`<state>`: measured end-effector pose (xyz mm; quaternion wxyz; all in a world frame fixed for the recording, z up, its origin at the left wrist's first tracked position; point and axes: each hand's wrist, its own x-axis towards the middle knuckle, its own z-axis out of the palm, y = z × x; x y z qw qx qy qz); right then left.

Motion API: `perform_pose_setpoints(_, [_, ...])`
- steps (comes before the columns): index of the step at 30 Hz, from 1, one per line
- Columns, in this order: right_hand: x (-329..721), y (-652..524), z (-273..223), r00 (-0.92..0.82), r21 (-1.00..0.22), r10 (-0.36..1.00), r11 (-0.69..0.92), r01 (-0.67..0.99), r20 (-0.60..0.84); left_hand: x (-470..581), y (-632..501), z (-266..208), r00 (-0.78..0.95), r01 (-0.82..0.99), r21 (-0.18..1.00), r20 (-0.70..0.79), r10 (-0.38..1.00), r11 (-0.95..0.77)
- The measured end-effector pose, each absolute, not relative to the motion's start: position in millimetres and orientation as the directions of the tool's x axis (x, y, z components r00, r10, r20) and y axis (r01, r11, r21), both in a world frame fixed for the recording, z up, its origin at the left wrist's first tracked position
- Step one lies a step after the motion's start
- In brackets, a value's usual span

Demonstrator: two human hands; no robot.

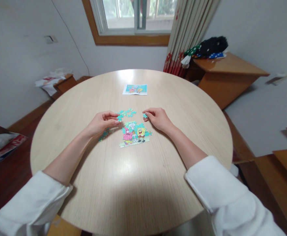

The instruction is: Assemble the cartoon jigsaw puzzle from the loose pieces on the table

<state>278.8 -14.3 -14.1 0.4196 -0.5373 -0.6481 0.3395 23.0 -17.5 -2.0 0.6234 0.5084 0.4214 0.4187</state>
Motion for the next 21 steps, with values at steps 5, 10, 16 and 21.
perform_pose_setpoints(5, [278.3,-14.0,-14.4,-0.063,-0.893,0.983,0.185,0.411,0.174,23.3,-17.7,-1.2,0.297,-0.097,0.987,-0.097,0.95,0.132])
perform_pose_setpoints(10, [278.3,-14.6,-14.0,-0.072,-0.894,0.981,0.194,0.404,0.18,23.5,-18.4,-0.7,0.298,-0.1,0.986,-0.098,0.95,0.133])
perform_pose_setpoints(16, [278.8,-14.6,-13.8,-0.077,-0.888,0.979,0.204,0.411,0.19,24.2,-20.5,1.6,0.294,-0.094,0.987,-0.097,0.951,0.13])
perform_pose_setpoints(21, [278.8,-14.0,-15.1,-0.075,-0.892,0.98,0.198,0.406,0.183,23.8,-19.6,0.3,0.301,-0.098,0.987,-0.091,0.949,0.126])
